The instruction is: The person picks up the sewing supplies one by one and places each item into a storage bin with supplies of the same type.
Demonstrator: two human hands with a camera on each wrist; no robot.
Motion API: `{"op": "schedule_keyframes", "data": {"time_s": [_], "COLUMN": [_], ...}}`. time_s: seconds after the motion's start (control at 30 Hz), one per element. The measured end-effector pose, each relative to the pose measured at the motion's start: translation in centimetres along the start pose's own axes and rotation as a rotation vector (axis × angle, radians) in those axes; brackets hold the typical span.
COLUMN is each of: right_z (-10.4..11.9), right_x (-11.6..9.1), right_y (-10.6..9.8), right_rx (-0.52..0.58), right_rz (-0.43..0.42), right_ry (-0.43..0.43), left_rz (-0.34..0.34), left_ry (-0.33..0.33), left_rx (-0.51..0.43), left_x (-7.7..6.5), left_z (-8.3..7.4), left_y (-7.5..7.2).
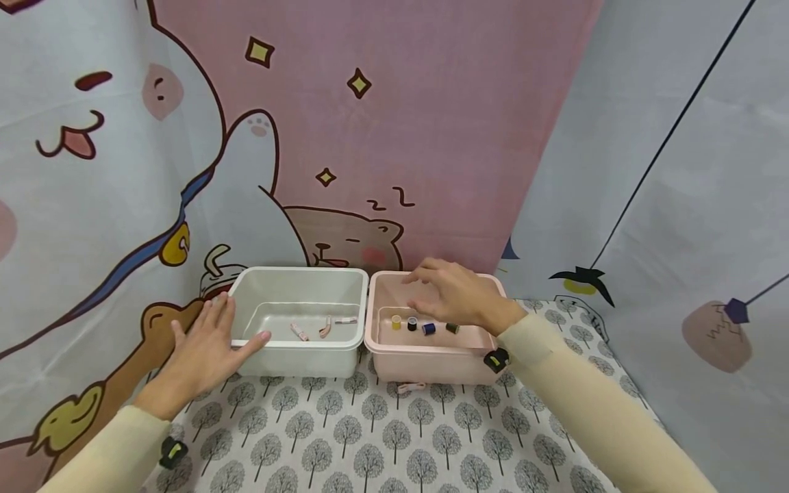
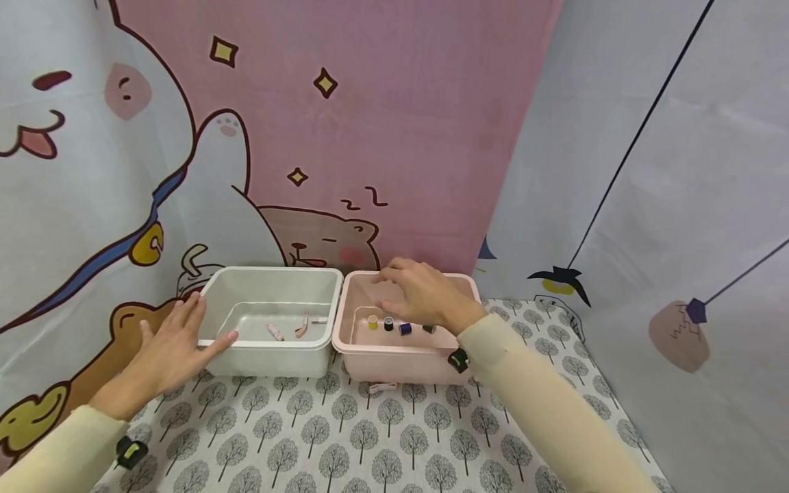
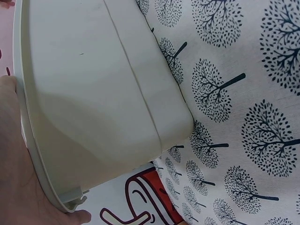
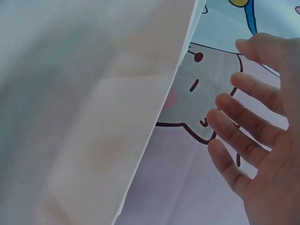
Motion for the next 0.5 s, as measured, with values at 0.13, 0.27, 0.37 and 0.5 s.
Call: {"op": "schedule_keyframes", "data": {"time_s": [0.13,0.27,0.37,0.5], "right_z": [0.4,0.9,1.4,1.9], "right_x": [-0.8,-1.6,-2.0,-2.6], "right_y": [0.4,0.8,1.0,1.5], "right_rx": [-0.003,0.01,0.015,-0.015], "right_rz": [-0.007,-0.034,-0.062,-0.091], "right_ry": [-0.019,-0.048,-0.095,-0.155], "left_rz": [0.0,-0.002,-0.002,-0.001], "left_ry": [-0.001,0.001,0.002,0.002], "left_rx": [-0.002,-0.006,-0.01,-0.015], "left_x": [0.0,0.1,0.1,0.1], "left_z": [0.1,0.2,0.2,0.1], "left_y": [0.1,0.1,0.1,0.0]}}
Point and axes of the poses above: each hand's wrist, its own x-axis towards the middle knuckle, its own y-axis out of the palm, z = x × y, the point moved 3 cm from there along x, towards the middle knuckle, and after that the axes turned 3 degrees about -y, right-handed, at the moved point
